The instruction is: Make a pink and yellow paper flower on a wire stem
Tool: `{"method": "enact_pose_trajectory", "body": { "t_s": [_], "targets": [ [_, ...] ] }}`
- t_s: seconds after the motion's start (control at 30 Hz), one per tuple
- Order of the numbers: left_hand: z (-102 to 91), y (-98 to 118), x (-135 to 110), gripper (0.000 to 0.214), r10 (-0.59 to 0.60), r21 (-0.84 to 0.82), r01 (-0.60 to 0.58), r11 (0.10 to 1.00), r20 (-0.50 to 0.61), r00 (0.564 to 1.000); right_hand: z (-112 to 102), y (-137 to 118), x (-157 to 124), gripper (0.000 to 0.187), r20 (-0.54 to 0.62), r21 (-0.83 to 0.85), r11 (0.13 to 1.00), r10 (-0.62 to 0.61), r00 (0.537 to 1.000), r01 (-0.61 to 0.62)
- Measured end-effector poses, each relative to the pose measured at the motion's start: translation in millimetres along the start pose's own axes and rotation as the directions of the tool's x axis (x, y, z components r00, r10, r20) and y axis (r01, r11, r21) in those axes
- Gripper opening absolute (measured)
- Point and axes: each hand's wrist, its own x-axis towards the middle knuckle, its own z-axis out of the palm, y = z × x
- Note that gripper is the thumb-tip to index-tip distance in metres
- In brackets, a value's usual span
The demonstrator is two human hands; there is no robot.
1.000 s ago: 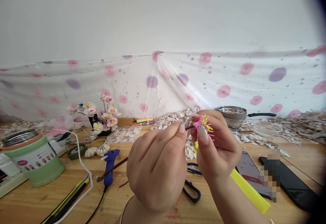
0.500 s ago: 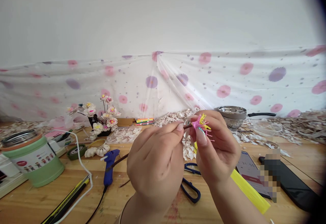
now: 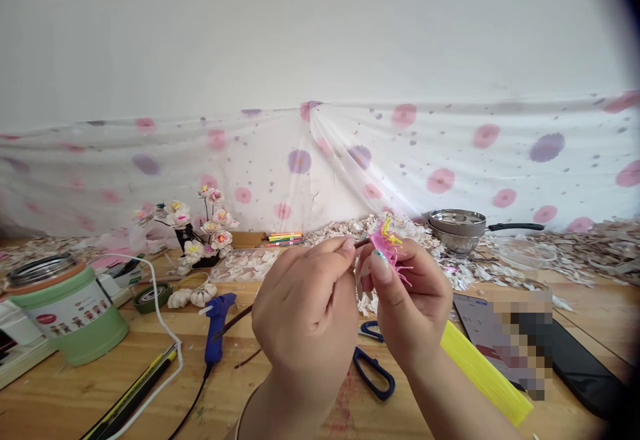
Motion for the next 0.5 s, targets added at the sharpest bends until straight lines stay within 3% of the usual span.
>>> {"method": "enact_pose_trajectory", "body": {
  "t_s": [0.37, 0.5],
  "targets": [
    [-1.3, 2.6, 0.9, 0.018, -0.224, -0.019, 0.225, 0.974, 0.036, 0.974, -2.0, 7.2, -0.6, 0.011, -0.084, -0.082, 0.986, -0.151, 0.985, 0.144],
    [-2.2, 5.2, -0.8, 0.015, -0.321, -0.057, 0.326, 0.944, 0.082, 0.944, -4.0, 9.9, -0.6, 0.011, -0.081, -0.143, 0.972, -0.2, 0.976, 0.187]
  ]
}}
